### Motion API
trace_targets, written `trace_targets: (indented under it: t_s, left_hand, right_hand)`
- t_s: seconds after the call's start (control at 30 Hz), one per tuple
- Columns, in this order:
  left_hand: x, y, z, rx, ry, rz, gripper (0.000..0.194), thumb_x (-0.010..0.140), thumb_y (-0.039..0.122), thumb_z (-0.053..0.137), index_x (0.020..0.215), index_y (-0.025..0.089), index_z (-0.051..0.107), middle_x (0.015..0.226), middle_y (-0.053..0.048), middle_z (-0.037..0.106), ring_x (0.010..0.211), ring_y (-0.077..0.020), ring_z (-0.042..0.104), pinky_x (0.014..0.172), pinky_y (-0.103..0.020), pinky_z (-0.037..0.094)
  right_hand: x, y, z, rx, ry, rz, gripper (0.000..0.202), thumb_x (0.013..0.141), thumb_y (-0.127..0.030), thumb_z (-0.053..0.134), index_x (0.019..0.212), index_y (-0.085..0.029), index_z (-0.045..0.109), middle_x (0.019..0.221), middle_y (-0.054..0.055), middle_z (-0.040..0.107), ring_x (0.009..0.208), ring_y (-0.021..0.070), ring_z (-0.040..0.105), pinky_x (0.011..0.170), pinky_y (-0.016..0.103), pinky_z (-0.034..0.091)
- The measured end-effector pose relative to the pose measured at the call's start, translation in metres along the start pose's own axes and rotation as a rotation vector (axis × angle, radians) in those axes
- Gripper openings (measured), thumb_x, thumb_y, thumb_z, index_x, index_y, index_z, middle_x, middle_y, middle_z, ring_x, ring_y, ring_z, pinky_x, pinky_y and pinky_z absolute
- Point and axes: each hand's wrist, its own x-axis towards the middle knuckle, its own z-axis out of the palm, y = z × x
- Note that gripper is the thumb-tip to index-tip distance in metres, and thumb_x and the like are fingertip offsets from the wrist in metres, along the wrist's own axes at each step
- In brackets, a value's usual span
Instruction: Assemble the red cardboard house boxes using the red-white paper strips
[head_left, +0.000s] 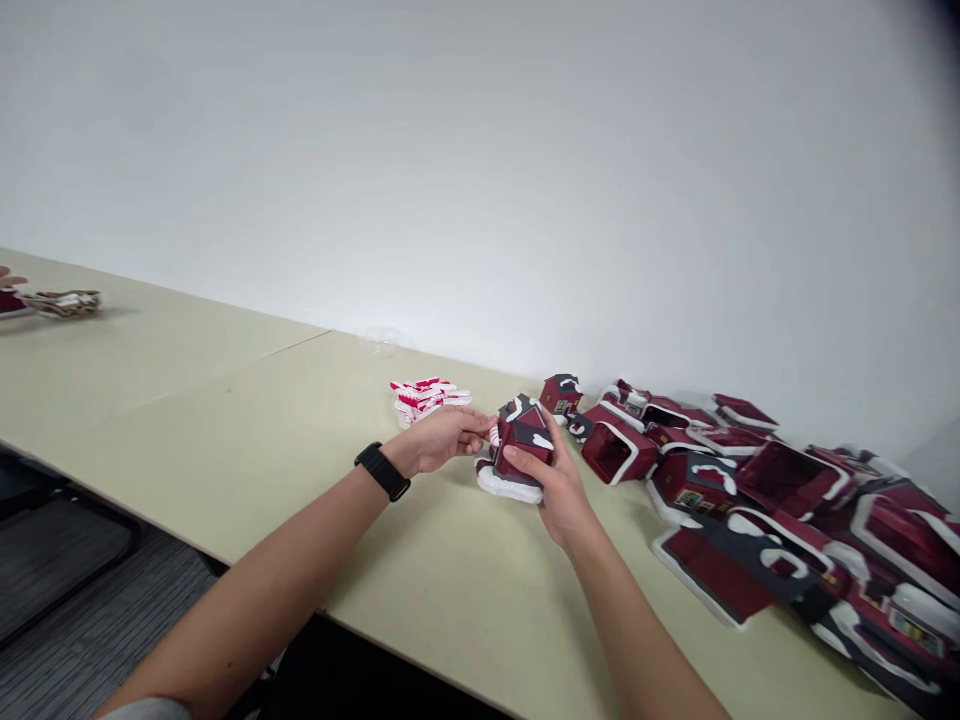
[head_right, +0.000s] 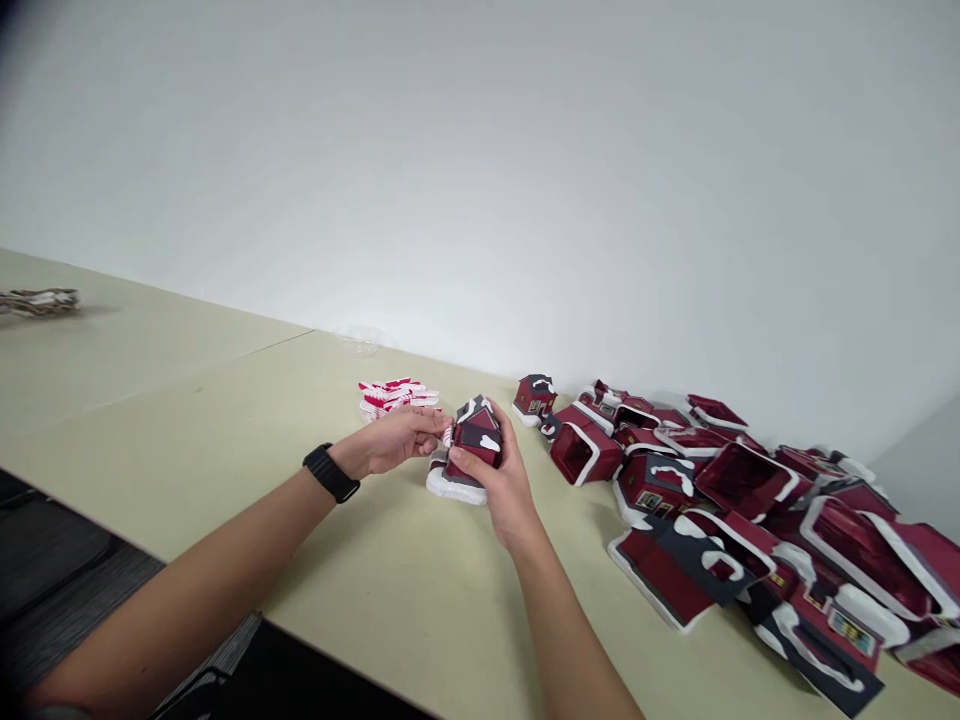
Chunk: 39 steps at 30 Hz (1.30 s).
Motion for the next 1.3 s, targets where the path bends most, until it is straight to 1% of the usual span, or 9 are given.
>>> trace_targets:
  t_s: [0.33, 0.7, 0.83, 1.0, 1.17, 1.3]
  left_hand:
    - [-0.0004, 0.0005, 0.0005, 0.015, -0.032, -0.015, 0.040, 0.066, 0.045, 0.088, 0.076, 0.014, 0.065, 0.074, 0.003, 0.059, 0.056, -0.0038, 0.041, 0.057, -0.023, 0.030]
    - [-0.0049, 0.0053, 0.0072, -0.098, -0.013, -0.081, 0.031, 0.069, 0.034, 0.089, 0.077, 0.013, 0.067, 0.070, 0.002, 0.061, 0.054, -0.0026, 0.042, 0.054, -0.019, 0.032]
    - [-0.0038, 0.0040, 0.0076, -0.145, 0.000, -0.088, 0.028, 0.071, 0.030, 0.087, 0.077, 0.013, 0.067, 0.068, 0.003, 0.060, 0.052, -0.0020, 0.042, 0.052, -0.017, 0.033]
    - [-0.0015, 0.0013, 0.0068, -0.153, 0.015, -0.089, 0.025, 0.076, 0.030, 0.084, 0.076, 0.012, 0.066, 0.071, 0.002, 0.062, 0.052, -0.0017, 0.044, 0.052, -0.017, 0.034]
    - [-0.0005, -0.0012, 0.0067, -0.177, 0.003, -0.098, 0.024, 0.080, 0.030, 0.082, 0.079, 0.012, 0.066, 0.071, 0.002, 0.062, 0.052, -0.0016, 0.045, 0.053, -0.016, 0.036]
    - [0.0019, -0.0040, 0.0074, -0.230, -0.018, -0.114, 0.022, 0.083, 0.027, 0.079, 0.079, 0.012, 0.064, 0.071, 0.002, 0.060, 0.051, -0.0003, 0.044, 0.051, -0.013, 0.036]
  right_hand:
    - [0.0009, -0.0008, -0.0011, -0.044, 0.012, -0.019, 0.094, 0.055, -0.031, 0.096, 0.140, -0.036, 0.056, 0.121, 0.002, 0.072, 0.107, 0.0252, 0.068, 0.091, 0.037, 0.056]
    - [0.0001, -0.0033, -0.0007, -0.101, -0.038, -0.059, 0.093, 0.057, -0.031, 0.094, 0.140, -0.035, 0.055, 0.123, 0.002, 0.071, 0.097, 0.0219, 0.068, 0.083, 0.034, 0.057]
    - [-0.0007, -0.0041, -0.0003, -0.111, -0.046, -0.076, 0.091, 0.058, -0.031, 0.093, 0.141, -0.036, 0.055, 0.126, 0.002, 0.069, 0.099, 0.0214, 0.067, 0.083, 0.033, 0.056]
    - [-0.0011, -0.0044, -0.0009, -0.110, -0.052, -0.060, 0.093, 0.058, -0.031, 0.094, 0.141, -0.036, 0.054, 0.124, 0.002, 0.070, 0.100, 0.0218, 0.067, 0.084, 0.032, 0.056]
    - [-0.0003, -0.0056, -0.0022, -0.126, -0.066, -0.077, 0.092, 0.058, -0.030, 0.093, 0.141, -0.035, 0.054, 0.126, 0.003, 0.069, 0.104, 0.0237, 0.067, 0.087, 0.034, 0.056]
    - [-0.0012, -0.0067, -0.0022, -0.183, -0.106, -0.113, 0.092, 0.062, -0.031, 0.092, 0.144, -0.034, 0.051, 0.127, 0.003, 0.069, 0.104, 0.0226, 0.068, 0.087, 0.033, 0.056]
